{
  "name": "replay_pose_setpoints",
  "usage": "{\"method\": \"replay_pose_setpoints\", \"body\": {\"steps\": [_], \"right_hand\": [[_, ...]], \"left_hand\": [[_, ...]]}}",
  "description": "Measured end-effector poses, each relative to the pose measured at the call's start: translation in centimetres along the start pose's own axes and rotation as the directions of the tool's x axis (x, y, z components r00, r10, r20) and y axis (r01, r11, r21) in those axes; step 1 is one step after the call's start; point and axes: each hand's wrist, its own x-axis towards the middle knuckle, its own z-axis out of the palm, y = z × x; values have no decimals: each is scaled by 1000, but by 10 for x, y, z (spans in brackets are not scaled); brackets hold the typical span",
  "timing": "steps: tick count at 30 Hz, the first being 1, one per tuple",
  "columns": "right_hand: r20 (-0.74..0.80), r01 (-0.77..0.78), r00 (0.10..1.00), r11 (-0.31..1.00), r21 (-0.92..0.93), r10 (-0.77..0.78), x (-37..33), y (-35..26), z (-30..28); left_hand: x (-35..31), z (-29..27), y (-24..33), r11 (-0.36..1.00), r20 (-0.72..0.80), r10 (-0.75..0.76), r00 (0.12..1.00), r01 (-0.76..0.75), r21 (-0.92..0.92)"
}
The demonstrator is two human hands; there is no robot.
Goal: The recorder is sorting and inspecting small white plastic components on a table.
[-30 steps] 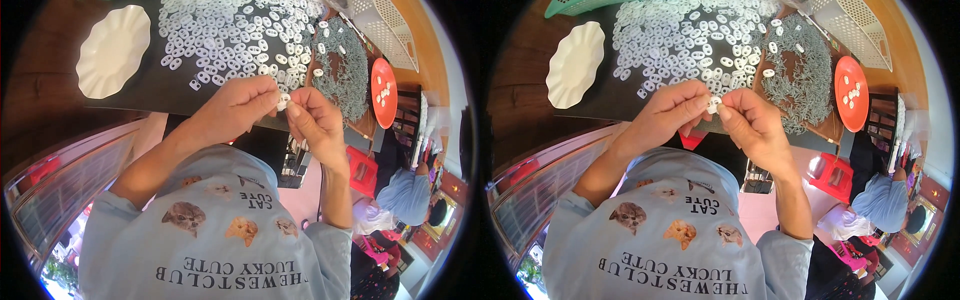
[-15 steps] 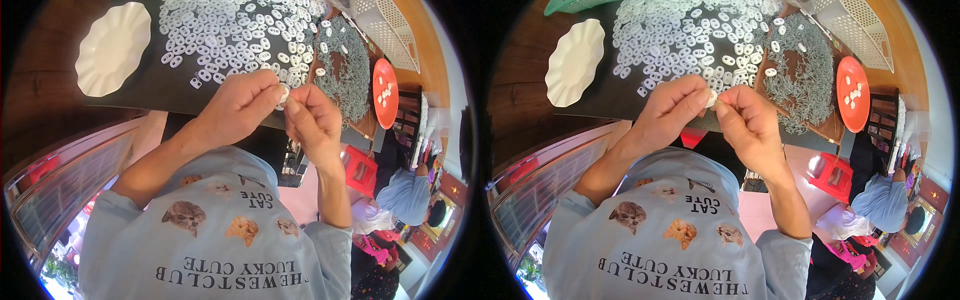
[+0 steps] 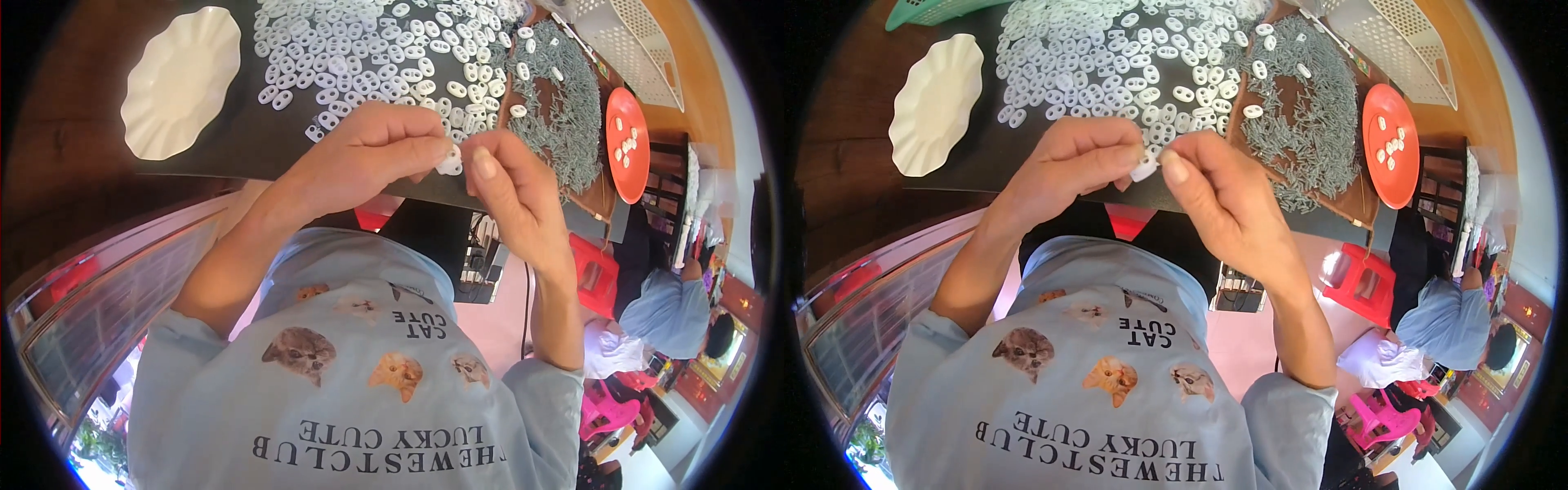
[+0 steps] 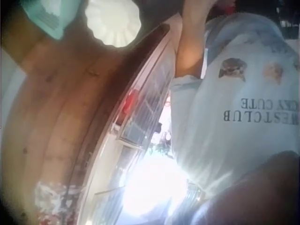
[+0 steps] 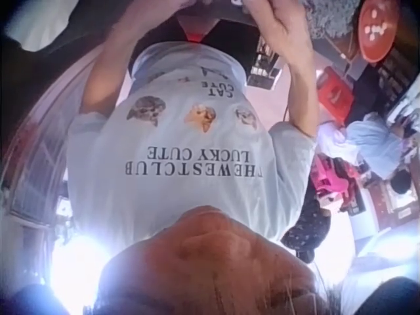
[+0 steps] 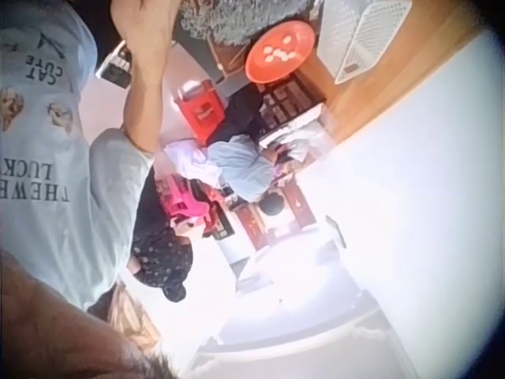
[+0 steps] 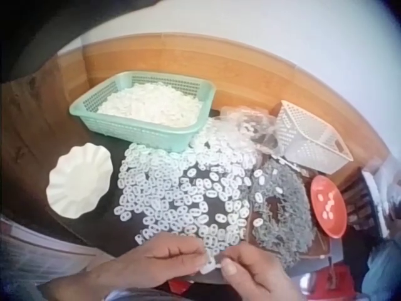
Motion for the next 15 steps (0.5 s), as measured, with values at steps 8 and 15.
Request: {"method": "replay_pose_setpoints", "body": {"steps": [8,15], "right_hand": [[113,-222,973,946,235,200,3,-13,-13],[109,-146,987,923,357,114,1,-3,-14]], "left_hand": [[10,2,-1,994,53,100,994,-102,44],[20,3,4,980,86,161,983,-169,106]]}}
